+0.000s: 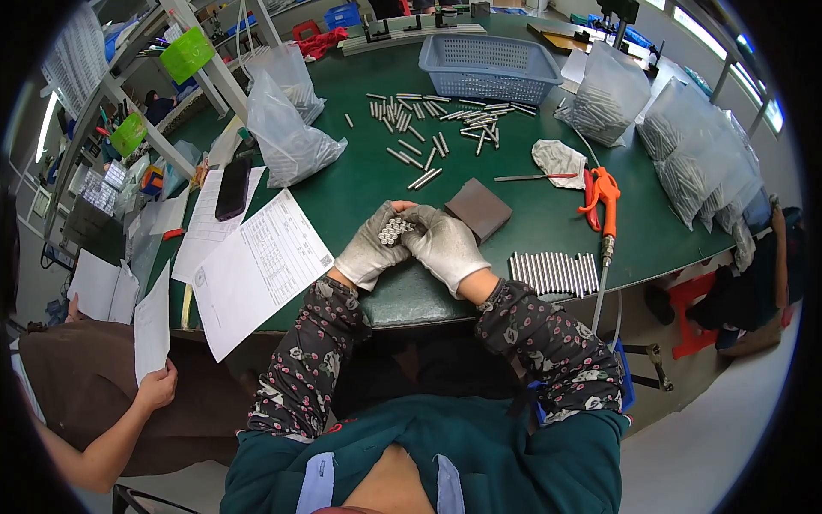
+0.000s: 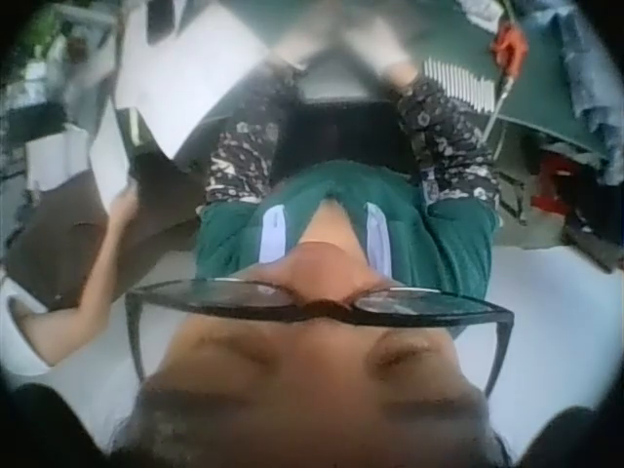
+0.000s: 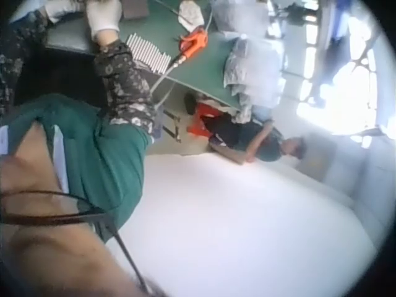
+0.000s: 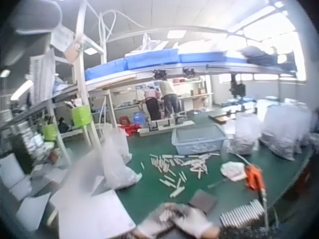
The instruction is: Inspecting, bundling, and sanding the ends of small metal rods at a factory workbench.
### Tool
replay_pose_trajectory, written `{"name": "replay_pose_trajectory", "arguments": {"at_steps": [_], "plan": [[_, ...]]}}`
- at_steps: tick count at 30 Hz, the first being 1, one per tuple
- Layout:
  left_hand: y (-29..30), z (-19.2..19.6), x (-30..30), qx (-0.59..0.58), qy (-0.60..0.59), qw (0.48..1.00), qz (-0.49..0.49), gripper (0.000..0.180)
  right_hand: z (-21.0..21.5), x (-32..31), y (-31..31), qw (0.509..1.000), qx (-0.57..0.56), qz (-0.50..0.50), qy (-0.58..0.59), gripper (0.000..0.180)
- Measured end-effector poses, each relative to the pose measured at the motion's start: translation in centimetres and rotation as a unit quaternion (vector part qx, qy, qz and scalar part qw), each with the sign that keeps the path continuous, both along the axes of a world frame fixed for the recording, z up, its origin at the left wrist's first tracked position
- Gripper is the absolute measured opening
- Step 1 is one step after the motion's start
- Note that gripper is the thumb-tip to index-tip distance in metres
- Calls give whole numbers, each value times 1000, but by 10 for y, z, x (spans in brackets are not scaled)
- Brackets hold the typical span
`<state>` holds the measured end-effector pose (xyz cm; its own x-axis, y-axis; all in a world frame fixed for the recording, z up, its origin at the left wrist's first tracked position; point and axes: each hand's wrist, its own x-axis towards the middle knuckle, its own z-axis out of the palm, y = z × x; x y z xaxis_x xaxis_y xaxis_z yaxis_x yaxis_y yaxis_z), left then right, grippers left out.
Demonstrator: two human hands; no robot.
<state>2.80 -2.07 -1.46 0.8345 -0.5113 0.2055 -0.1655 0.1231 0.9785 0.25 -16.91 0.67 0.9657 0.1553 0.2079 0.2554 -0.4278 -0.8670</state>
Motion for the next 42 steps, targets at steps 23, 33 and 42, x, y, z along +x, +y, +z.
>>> {"name": "replay_pose_trajectory", "arguments": {"at_steps": [23,33,42], "plan": [[1,8,2,-9,94,996,-2,53,2,10,1,999,-7,-6,32,31],[2,7,-2,-20,58,998,-15,57,-2,3,1,1000,-6,-3,12,29],[2,5,-2,-26,76,997,-10,55,-4,6,2,1000,29,7,6,28]]}}
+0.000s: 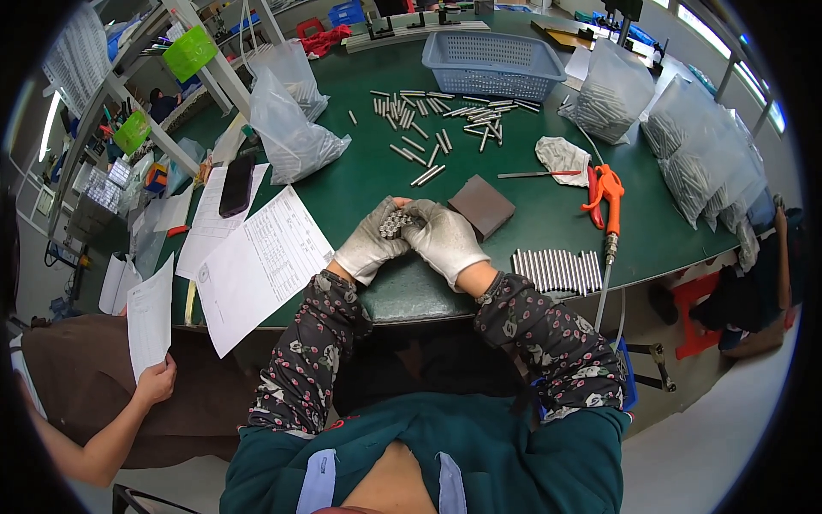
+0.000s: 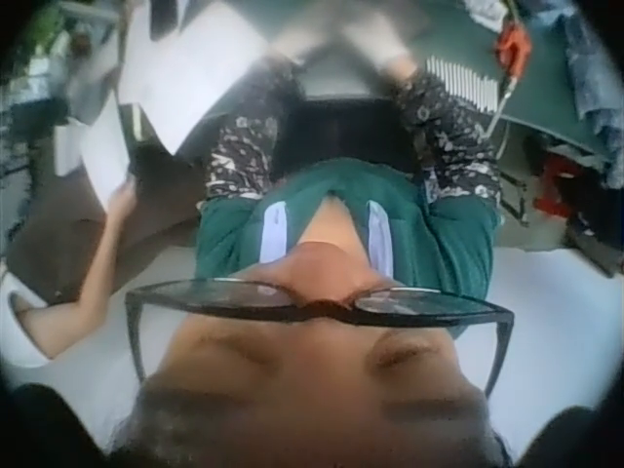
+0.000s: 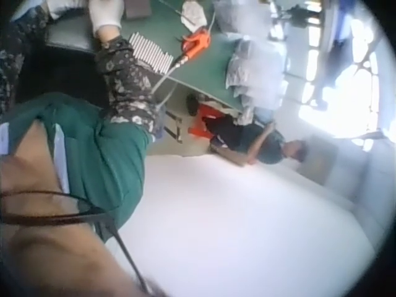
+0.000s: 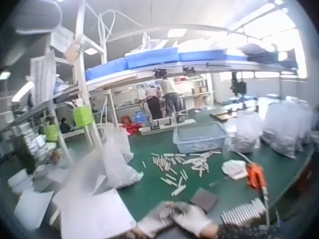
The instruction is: Inspecting, bundling, and sanding the ends of small metal rods at a factory workbench.
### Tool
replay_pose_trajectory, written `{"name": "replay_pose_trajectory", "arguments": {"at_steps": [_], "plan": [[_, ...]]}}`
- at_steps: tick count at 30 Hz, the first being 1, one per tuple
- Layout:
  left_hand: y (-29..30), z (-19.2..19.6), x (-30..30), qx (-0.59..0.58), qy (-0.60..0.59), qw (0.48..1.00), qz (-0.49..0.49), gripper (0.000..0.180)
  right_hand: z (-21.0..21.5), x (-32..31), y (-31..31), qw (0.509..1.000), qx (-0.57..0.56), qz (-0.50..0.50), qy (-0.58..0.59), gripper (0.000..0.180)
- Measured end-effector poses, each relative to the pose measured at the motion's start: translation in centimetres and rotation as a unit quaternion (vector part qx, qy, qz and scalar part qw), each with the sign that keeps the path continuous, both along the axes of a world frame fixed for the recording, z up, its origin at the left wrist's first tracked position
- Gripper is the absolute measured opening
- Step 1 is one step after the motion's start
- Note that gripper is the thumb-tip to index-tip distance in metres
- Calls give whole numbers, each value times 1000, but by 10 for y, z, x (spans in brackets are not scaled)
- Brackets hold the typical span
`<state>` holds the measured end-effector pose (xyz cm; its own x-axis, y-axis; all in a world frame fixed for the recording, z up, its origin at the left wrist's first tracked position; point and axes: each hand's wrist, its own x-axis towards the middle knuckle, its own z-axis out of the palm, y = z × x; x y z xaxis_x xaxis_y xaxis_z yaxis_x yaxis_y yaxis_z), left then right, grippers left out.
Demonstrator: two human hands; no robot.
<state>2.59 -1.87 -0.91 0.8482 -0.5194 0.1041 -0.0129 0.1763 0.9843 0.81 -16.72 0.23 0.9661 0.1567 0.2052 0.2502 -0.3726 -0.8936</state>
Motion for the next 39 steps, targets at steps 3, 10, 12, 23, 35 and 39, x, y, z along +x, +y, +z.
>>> {"name": "replay_pose_trajectory", "arguments": {"at_steps": [3,10,12,23,35,39], "plan": [[0,-1,0,4,-11,1000,3,52,-1,0,0,1000,-11,-4,-4,28],[1,-2,2,2,-16,1000,-1,52,2,-3,1,1000,6,-5,-12,27],[2,-1,2,6,-15,1000,-5,53,2,-1,0,1000,-14,-8,-9,26],[3,-1,6,32,14,999,1,53,4,-1,0,999,-34,-16,-6,25],[1,-4,0,35,-40,998,17,58,-4,-6,0,1000,-25,-8,-15,29],[0,-3,-1,20,-33,999,10,61,-5,-8,-1,1000,-12,-1,-9,29]]}}
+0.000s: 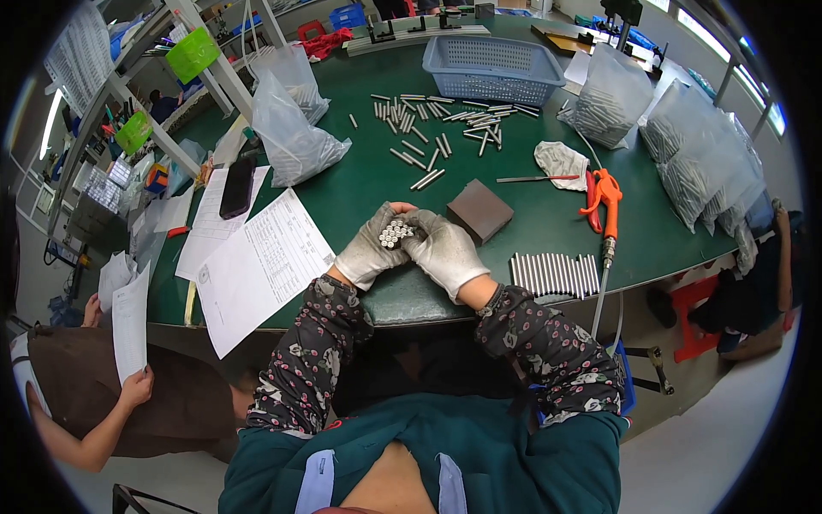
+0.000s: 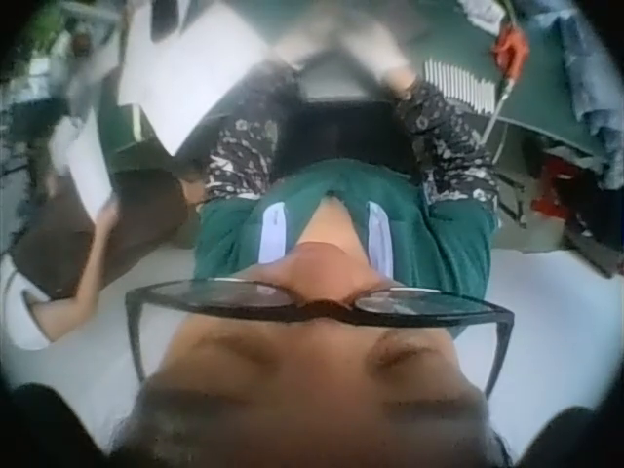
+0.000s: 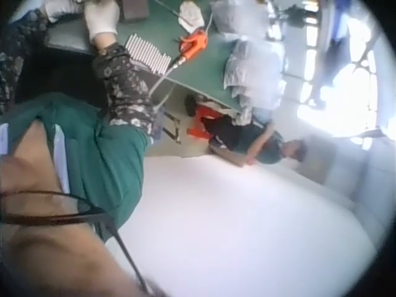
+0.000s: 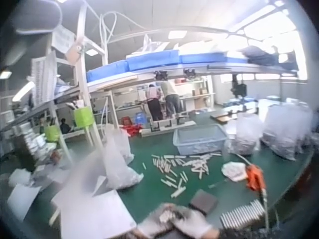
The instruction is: Inspecting, bundling, and sanding the ends of small metal rods at a factory workbench.
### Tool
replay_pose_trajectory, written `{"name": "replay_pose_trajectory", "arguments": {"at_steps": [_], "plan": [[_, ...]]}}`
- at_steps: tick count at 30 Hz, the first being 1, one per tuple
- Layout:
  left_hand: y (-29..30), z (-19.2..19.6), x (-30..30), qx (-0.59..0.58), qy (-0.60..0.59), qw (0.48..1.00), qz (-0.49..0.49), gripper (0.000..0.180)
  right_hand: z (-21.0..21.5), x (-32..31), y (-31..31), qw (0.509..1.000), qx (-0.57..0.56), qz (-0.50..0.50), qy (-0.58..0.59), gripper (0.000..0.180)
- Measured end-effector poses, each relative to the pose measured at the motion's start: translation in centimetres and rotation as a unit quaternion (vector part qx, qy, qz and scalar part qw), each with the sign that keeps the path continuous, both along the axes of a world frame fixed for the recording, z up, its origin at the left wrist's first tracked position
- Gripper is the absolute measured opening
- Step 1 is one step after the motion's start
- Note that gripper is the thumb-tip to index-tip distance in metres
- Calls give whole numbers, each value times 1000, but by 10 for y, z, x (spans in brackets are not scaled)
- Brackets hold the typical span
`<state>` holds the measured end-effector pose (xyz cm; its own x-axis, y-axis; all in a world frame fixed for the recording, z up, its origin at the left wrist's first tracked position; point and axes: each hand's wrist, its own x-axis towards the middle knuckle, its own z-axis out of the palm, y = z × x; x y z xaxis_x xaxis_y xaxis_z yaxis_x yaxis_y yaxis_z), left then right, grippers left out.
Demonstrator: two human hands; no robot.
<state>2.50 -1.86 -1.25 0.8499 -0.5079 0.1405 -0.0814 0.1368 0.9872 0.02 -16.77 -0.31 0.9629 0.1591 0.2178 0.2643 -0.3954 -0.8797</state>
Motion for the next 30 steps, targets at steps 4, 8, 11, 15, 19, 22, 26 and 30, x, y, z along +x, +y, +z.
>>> {"name": "replay_pose_trajectory", "arguments": {"at_steps": [4,8,11,15,19,22,26,30], "plan": [[1,-1,0,13,4,1000,1,61,2,-1,-1,1000,-15,-1,2,30],[0,-1,1,19,-3,1000,4,60,3,0,-1,1000,-16,0,2,30],[1,-1,2,21,-3,1000,3,59,4,0,-2,1000,-16,4,4,30],[0,0,4,36,-8,999,10,57,5,1,-3,1000,-22,4,3,31],[-1,6,2,28,-1,1000,7,55,18,-2,-4,998,-9,19,59,34],[-1,8,-1,39,-11,999,22,56,33,-1,-17,996,-73,-10,54,36],[3,5,-1,7,59,998,-3,56,60,5,-41,911,-368,-141,-126,56],[2,2,1,26,36,999,1,60,29,9,-56,824,-521,-178,-133,67]]}}
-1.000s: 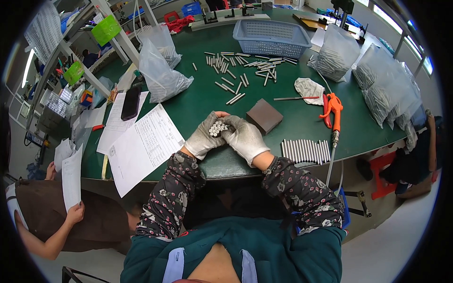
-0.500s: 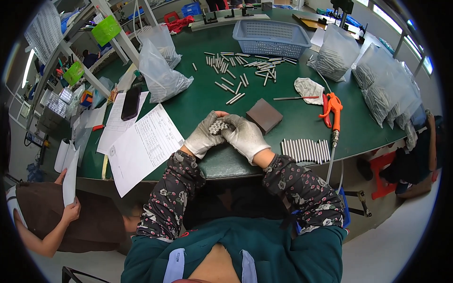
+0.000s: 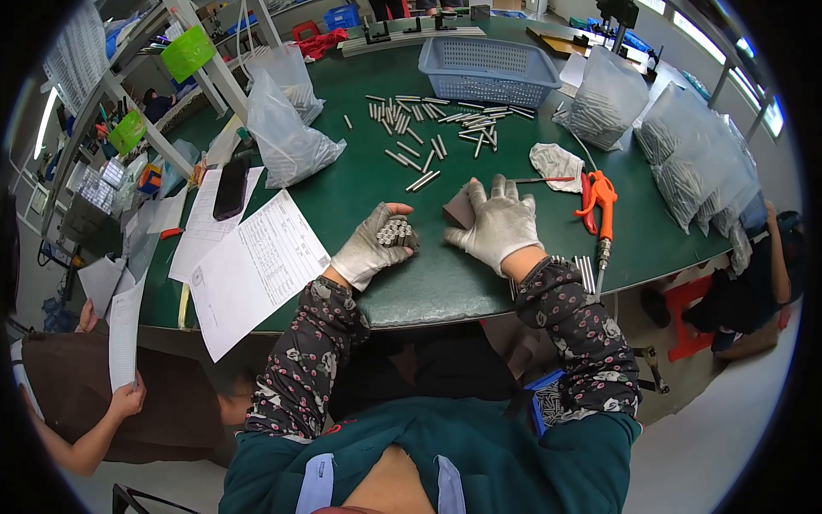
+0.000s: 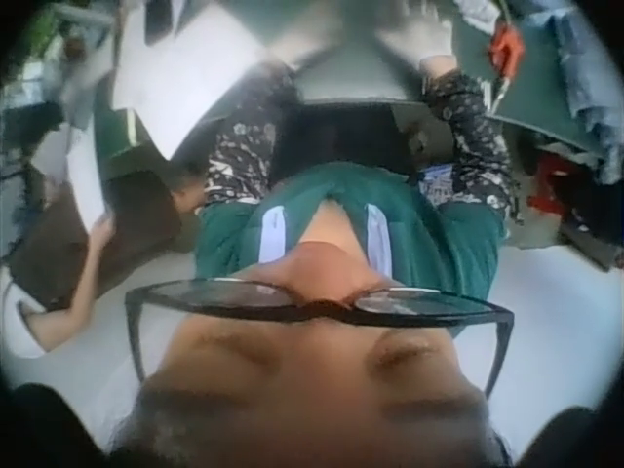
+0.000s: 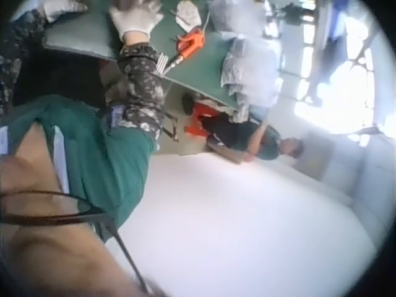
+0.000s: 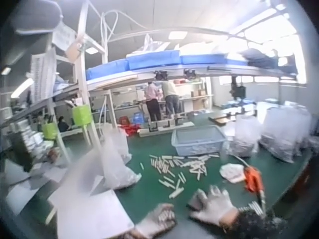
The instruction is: Inspecting, bundling, and sanding the ends of small metal rods at a factory workbench.
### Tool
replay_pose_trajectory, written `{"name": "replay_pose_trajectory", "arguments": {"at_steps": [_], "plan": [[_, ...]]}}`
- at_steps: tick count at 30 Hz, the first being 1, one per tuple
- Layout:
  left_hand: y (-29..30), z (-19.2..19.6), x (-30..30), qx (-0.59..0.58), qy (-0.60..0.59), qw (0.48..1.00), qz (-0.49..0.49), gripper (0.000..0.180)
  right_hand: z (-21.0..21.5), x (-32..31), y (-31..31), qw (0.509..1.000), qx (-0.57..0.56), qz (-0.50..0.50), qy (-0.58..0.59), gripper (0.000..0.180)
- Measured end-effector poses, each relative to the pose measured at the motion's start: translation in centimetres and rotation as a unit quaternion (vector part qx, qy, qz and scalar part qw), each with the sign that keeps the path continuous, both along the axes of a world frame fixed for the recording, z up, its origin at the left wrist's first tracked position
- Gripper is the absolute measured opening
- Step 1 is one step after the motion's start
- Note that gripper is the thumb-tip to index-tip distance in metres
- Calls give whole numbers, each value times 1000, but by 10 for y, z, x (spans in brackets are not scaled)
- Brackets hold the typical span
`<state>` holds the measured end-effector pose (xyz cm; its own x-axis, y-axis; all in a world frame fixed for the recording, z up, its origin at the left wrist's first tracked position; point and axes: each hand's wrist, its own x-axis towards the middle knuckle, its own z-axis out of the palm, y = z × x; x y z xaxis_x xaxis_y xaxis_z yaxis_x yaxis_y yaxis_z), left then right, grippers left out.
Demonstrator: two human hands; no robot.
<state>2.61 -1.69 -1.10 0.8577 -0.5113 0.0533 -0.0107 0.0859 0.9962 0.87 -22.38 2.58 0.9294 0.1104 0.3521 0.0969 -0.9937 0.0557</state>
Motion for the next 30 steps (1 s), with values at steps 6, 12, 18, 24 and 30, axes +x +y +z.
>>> {"name": "replay_pose_trajectory", "arguments": {"at_steps": [6,12,18,24,30], "plan": [[-7,-2,2,25,10,1000,13,59,17,-4,0,972,190,134,19,56],[-7,-14,4,-15,-52,998,44,55,34,-13,25,957,151,245,38,51],[-2,6,-4,121,-96,986,56,53,7,17,-31,983,91,122,107,54],[-5,6,-7,80,-55,995,37,53,2,71,-98,995,-96,-1,29,20],[0,-3,-3,42,-28,998,29,52,-3,86,-101,987,-133,37,88,15]]}}
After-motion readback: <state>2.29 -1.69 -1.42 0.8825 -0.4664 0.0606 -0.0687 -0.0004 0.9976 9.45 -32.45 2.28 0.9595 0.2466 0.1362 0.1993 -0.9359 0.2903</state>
